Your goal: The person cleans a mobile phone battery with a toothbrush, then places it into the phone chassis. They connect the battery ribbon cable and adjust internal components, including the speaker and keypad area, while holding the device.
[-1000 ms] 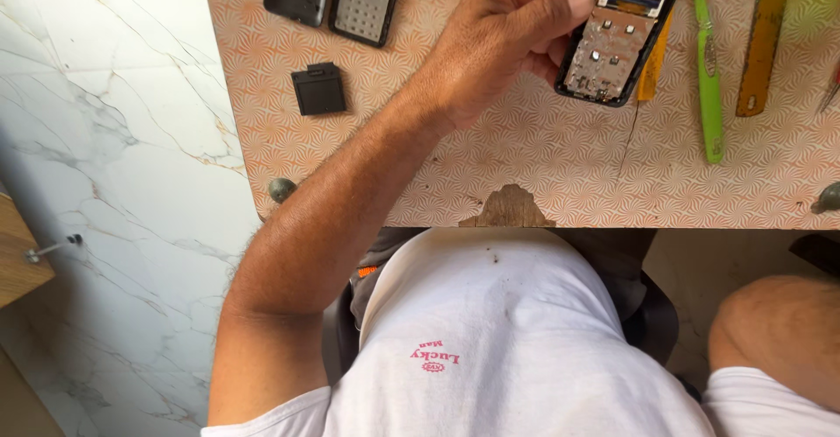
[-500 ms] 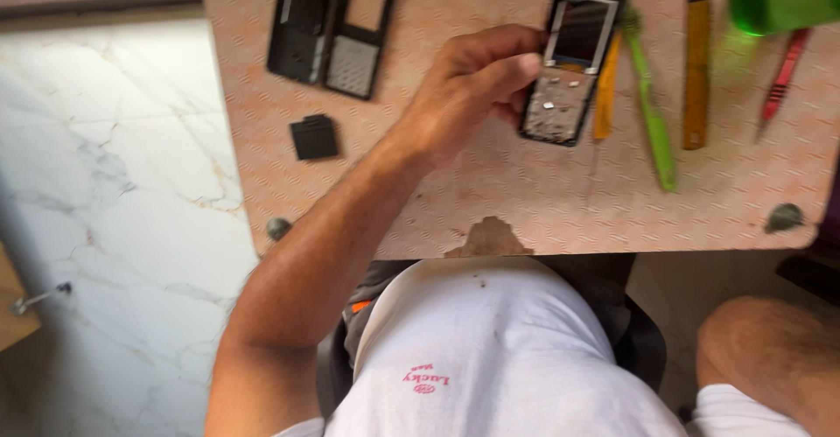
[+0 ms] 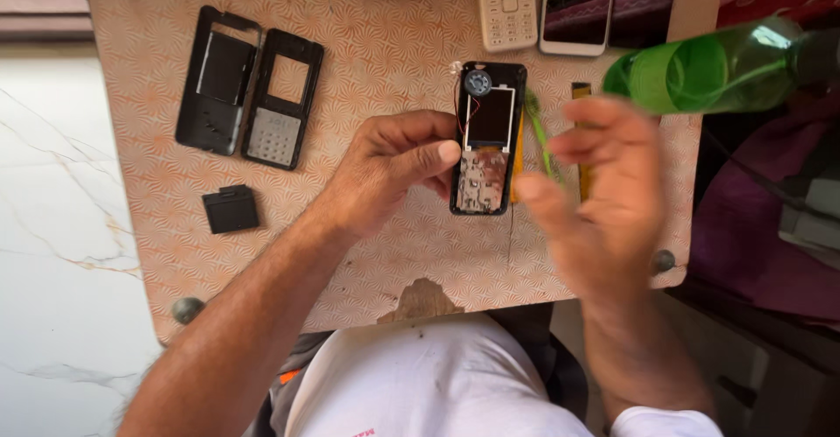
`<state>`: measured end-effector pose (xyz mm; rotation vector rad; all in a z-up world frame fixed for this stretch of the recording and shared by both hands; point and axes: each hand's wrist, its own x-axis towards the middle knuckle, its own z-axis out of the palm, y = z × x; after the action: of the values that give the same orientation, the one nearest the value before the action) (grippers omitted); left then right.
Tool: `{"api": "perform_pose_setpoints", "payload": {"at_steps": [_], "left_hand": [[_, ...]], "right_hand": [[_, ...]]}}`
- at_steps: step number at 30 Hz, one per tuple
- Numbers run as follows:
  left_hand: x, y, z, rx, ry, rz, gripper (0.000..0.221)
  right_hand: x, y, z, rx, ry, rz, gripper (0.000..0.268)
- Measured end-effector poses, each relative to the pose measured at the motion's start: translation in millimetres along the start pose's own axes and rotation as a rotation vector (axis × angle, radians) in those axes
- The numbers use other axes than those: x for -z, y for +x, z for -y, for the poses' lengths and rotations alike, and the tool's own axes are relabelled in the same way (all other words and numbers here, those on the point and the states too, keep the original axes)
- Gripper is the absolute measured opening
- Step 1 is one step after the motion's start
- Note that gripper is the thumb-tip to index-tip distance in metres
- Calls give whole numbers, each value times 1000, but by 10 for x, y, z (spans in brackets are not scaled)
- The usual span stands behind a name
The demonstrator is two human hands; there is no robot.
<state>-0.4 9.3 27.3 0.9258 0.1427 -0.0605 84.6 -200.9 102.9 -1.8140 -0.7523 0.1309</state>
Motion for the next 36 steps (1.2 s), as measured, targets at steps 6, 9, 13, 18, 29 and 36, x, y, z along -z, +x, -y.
{"api": "perform_pose_setpoints", "payload": {"at_steps": [6, 9, 13, 18, 29, 36], "left_hand": [[55, 56, 57, 21, -55, 9, 36], [86, 57, 27, 36, -24, 19, 30], [99, 88, 29, 53, 8, 30, 21], [82, 87, -5, 15, 14, 55, 19], [68, 93, -27, 80, -23, 20, 18], [75, 107, -2, 57, 7, 39, 16]], "right_hand": [[-298, 149, -131, -457, 624, 116, 53], [-299, 105, -232, -458, 618, 119, 47], [-284, 71, -302, -414, 606, 134, 46], [-280, 89, -318, -437, 658, 136, 46], [-297, 44, -405, -396, 659, 133, 48], [-307, 68, -429, -431, 692, 148, 46]]}}
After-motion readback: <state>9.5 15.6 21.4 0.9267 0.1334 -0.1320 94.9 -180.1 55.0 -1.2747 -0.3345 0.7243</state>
